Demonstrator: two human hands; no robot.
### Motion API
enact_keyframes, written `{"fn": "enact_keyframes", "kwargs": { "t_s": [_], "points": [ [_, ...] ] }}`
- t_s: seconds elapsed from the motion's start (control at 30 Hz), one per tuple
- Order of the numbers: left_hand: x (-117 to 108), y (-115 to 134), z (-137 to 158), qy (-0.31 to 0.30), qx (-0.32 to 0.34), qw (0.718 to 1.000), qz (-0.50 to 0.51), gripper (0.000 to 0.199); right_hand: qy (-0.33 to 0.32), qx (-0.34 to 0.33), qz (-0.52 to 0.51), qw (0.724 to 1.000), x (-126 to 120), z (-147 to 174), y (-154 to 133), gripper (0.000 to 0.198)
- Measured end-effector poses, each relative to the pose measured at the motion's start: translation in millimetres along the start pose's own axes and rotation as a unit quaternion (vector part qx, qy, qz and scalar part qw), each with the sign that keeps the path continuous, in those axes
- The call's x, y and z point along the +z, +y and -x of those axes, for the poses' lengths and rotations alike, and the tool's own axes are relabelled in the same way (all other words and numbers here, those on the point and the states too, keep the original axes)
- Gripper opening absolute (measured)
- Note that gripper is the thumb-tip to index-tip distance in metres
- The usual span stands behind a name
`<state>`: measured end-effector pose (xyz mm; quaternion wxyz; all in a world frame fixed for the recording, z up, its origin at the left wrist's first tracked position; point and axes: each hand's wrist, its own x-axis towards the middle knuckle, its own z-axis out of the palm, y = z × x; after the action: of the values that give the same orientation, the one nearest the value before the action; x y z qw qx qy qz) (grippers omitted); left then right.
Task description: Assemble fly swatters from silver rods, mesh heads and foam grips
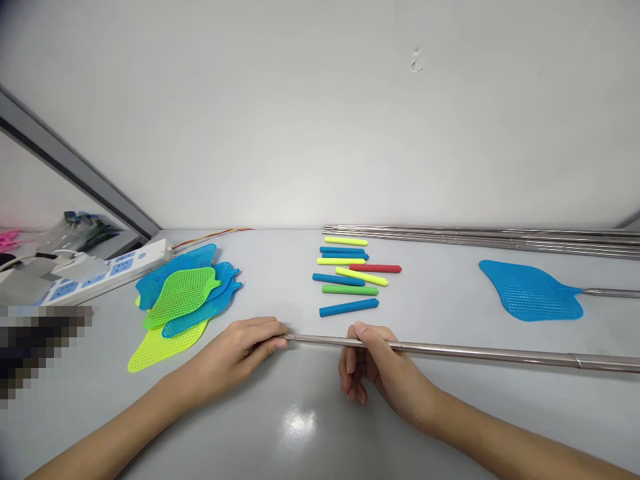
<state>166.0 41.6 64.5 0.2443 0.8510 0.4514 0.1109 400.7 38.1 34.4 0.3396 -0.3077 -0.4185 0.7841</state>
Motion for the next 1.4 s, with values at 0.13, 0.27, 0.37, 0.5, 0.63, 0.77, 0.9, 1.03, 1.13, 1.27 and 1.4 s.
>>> {"fn": "enact_keyframes", "kwargs": {
  "t_s": [0.13,0.27,0.37,0.5,0.63,0.77,0.9,1.03,1.13,1.27,1.4],
  "points": [
    [-0.4,-0.4,0.8,0.009,0.009,1.000,-0.008,0.025,-0.004,-0.003,0.004,1.000,-0.7,0.0,0.7,0.041],
    [-0.3,-0.1,2.0,0.023,0.024,0.999,-0.017,0.022,-0.006,-0.009,-0.001,1.000,-1.0,0.3,1.7,0.040],
    [0.4,-0.8,1.9,0.033,0.033,0.998,-0.034,0.021,-0.009,-0.009,0.004,1.000,-1.3,0.5,2.0,0.040],
    [1.4,-2.4,2.3,0.033,0.049,0.995,-0.084,0.022,-0.012,-0.010,0.026,1.000,-1.1,0.5,2.3,0.041],
    [1.7,-1.0,3.7,0.016,0.070,0.986,-0.150,0.025,-0.031,-0.004,0.077,0.997,0.2,2.1,1.6,0.045],
    [3.0,2.7,5.3,-0.012,0.086,0.981,-0.171,0.025,-0.046,0.008,0.103,0.994,0.5,4.0,-1.3,0.050],
    [5.4,5.8,6.7,-0.028,0.090,0.982,-0.166,0.024,-0.054,0.018,0.110,0.992,-0.2,5.0,-4.1,0.053],
    [7.0,8.0,7.9,-0.041,0.095,0.981,-0.163,0.022,-0.060,0.039,0.126,0.989,0.0,6.7,-5.9,0.057],
    [8.5,9.1,8.7,-0.051,0.096,0.981,-0.160,0.020,-0.063,0.037,0.139,0.988,0.2,7.3,-6.4,0.059],
    [11.5,9.4,9.0,-0.053,0.100,0.982,-0.149,0.019,-0.065,0.038,0.152,0.985,-0.4,7.5,-6.4,0.062],
    [12.7,9.9,8.9,-0.059,0.097,0.982,-0.152,0.020,-0.073,0.035,0.157,0.984,-0.6,9.1,-6.2,0.062]
  ]
}}
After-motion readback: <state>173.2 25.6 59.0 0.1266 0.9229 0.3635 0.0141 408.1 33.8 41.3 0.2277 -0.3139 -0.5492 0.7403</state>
